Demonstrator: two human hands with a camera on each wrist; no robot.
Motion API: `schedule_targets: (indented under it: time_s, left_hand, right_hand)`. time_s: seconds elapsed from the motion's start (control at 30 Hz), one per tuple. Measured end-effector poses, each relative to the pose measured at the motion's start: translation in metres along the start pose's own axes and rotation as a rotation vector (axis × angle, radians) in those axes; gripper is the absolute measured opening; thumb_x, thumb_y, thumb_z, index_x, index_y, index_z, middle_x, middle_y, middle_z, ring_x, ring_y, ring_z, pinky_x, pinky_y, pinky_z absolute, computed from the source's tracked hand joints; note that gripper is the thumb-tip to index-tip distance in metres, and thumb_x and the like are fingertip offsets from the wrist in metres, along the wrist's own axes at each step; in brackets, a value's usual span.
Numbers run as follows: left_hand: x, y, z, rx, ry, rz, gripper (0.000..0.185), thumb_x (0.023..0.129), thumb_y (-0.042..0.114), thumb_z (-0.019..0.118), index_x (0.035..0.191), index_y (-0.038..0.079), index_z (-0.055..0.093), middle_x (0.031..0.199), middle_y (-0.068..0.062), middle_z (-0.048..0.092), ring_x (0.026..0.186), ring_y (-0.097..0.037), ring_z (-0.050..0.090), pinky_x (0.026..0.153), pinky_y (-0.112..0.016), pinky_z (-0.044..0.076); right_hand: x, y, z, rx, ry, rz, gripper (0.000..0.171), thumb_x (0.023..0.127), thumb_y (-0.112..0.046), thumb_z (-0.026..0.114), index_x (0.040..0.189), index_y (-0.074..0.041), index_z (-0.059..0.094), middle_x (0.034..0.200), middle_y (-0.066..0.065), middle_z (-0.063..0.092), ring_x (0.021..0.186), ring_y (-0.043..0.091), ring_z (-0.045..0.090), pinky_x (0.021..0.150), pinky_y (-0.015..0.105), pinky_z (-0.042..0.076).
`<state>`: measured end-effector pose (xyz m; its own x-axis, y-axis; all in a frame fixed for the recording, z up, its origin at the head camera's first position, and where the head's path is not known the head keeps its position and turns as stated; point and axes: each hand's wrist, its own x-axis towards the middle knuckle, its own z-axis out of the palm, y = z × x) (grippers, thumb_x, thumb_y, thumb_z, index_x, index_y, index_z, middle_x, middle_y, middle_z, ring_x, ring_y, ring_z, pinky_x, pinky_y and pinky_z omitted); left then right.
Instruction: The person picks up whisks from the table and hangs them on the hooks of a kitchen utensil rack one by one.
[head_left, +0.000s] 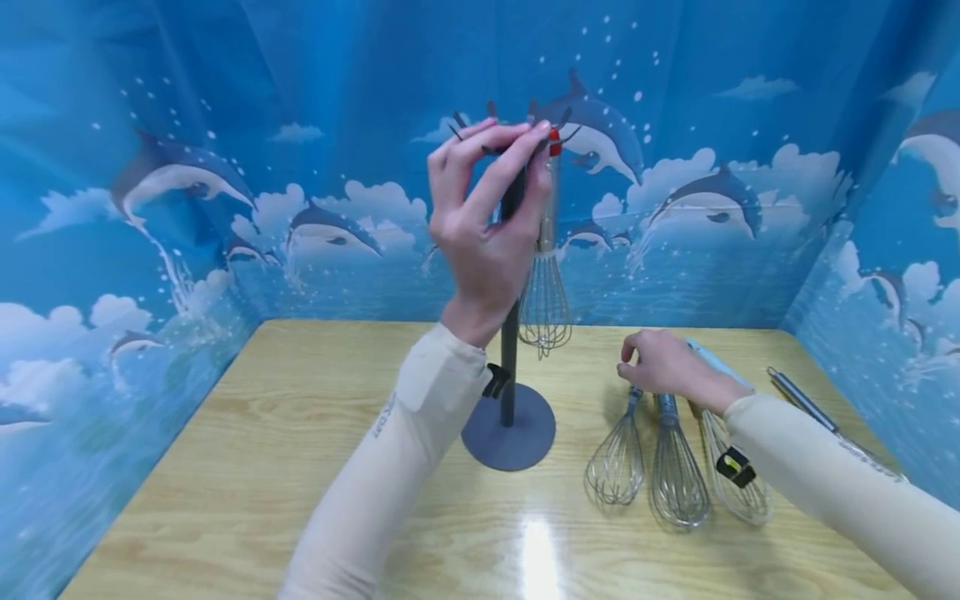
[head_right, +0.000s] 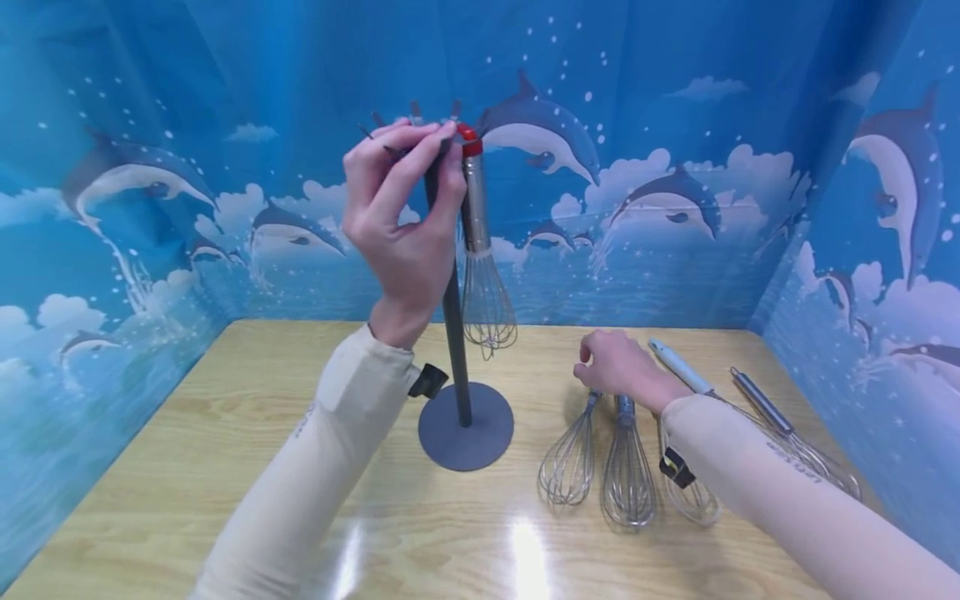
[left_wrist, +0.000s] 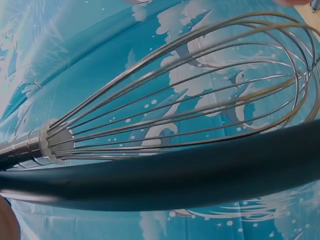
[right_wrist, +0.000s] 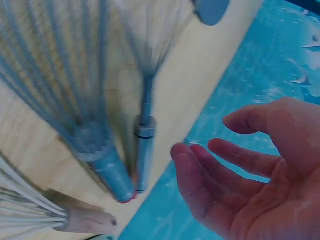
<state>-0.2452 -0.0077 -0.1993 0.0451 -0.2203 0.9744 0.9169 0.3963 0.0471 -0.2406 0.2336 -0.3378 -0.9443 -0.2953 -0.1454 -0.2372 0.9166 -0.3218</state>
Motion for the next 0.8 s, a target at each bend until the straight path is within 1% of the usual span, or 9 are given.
schedule_targets:
  time_s: [0.07,0.17,0.33,0.4,0.47,0.53,0.67,0.73,0.8]
  left_hand:
    - [0.000,0.001,0.001,0.027,-0.008,0.020,0.016,0.092,0.004,0.073,0.105,-0.003,0.078,0.109,-0.020,0.072,0.116,-0.033,0.058,0.110,-0.033,0.051]
    - [0.000,0.003,0.002,0.083,-0.015,0.036,0.017,0.093,0.007,0.073,0.106,-0.001,0.079,0.110,-0.018,0.072,0.117,-0.032,0.058,0.111,-0.033,0.046]
    - [-0.001,0.006,0.004,0.165,0.001,0.033,0.017,0.093,0.011,0.073,0.107,0.003,0.080,0.110,-0.014,0.073,0.119,-0.028,0.060,0.107,-0.035,0.042]
    - [-0.002,0.006,0.005,0.182,0.009,0.036,0.017,0.093,0.011,0.073,0.107,0.003,0.080,0.111,-0.014,0.072,0.120,-0.028,0.061,0.107,-0.034,0.042]
    - [-0.002,0.006,0.005,0.184,0.011,0.043,0.018,0.094,0.012,0.072,0.108,0.003,0.080,0.113,-0.015,0.072,0.122,-0.028,0.062,0.108,-0.035,0.043]
    - [-0.002,0.005,0.005,0.176,0.005,0.050,0.019,0.094,0.012,0.072,0.109,0.003,0.079,0.118,-0.018,0.069,0.125,-0.029,0.061,0.108,-0.035,0.043]
    - [-0.003,0.003,0.002,0.097,0.000,0.079,0.021,0.093,0.007,0.071,0.111,-0.003,0.076,0.128,-0.030,0.059,0.132,-0.036,0.057,0.117,-0.038,0.043]
    - [-0.004,0.001,0.000,0.043,0.020,0.081,0.022,0.092,0.004,0.070,0.112,-0.006,0.074,0.131,-0.037,0.052,0.135,-0.040,0.053,0.119,-0.042,0.042]
    - [-0.005,0.000,-0.002,-0.003,0.058,0.077,0.023,0.090,0.001,0.069,0.111,-0.008,0.071,0.132,-0.042,0.046,0.135,-0.045,0.049,0.120,-0.046,0.042]
  right_hand:
    - [0.000,0.005,0.005,-0.009,-0.063,0.022,0.025,0.099,-0.021,0.060,0.107,0.001,0.067,0.060,0.001,0.058,0.046,0.009,0.043,0.047,0.024,0.038]
    - [0.001,0.008,0.010,-0.018,-0.131,0.048,0.025,0.099,-0.022,0.059,0.107,0.000,0.067,0.061,0.001,0.058,0.048,0.010,0.045,0.048,0.025,0.039]
    - [0.005,0.009,0.020,-0.102,-0.150,0.087,0.022,0.098,-0.026,0.060,0.101,-0.007,0.069,0.078,0.004,0.063,0.061,0.017,0.052,0.057,0.034,0.041]
    - [0.006,0.008,0.022,-0.124,-0.159,0.120,0.020,0.099,-0.028,0.059,0.097,-0.011,0.069,0.079,0.004,0.063,0.064,0.019,0.053,0.063,0.039,0.040]
    - [0.008,0.007,0.024,-0.126,-0.165,0.144,0.019,0.099,-0.028,0.059,0.092,-0.014,0.068,0.077,0.003,0.062,0.065,0.020,0.052,0.068,0.044,0.039]
    - [0.010,0.006,0.024,-0.120,-0.170,0.166,0.021,0.100,-0.029,0.058,0.086,-0.016,0.067,0.073,0.003,0.059,0.064,0.021,0.051,0.071,0.047,0.037]
    - [0.012,0.005,0.027,-0.104,-0.151,0.165,0.022,0.099,-0.026,0.060,0.080,-0.016,0.064,0.068,0.002,0.057,0.061,0.020,0.050,0.073,0.049,0.035]
    - [0.012,0.005,0.029,-0.095,-0.139,0.156,0.020,0.098,-0.023,0.060,0.080,-0.015,0.063,0.067,0.002,0.058,0.059,0.019,0.051,0.071,0.047,0.036]
    - [0.012,0.005,0.030,-0.076,-0.128,0.139,0.015,0.097,-0.018,0.060,0.084,-0.012,0.063,0.069,0.003,0.059,0.058,0.018,0.051,0.068,0.043,0.039]
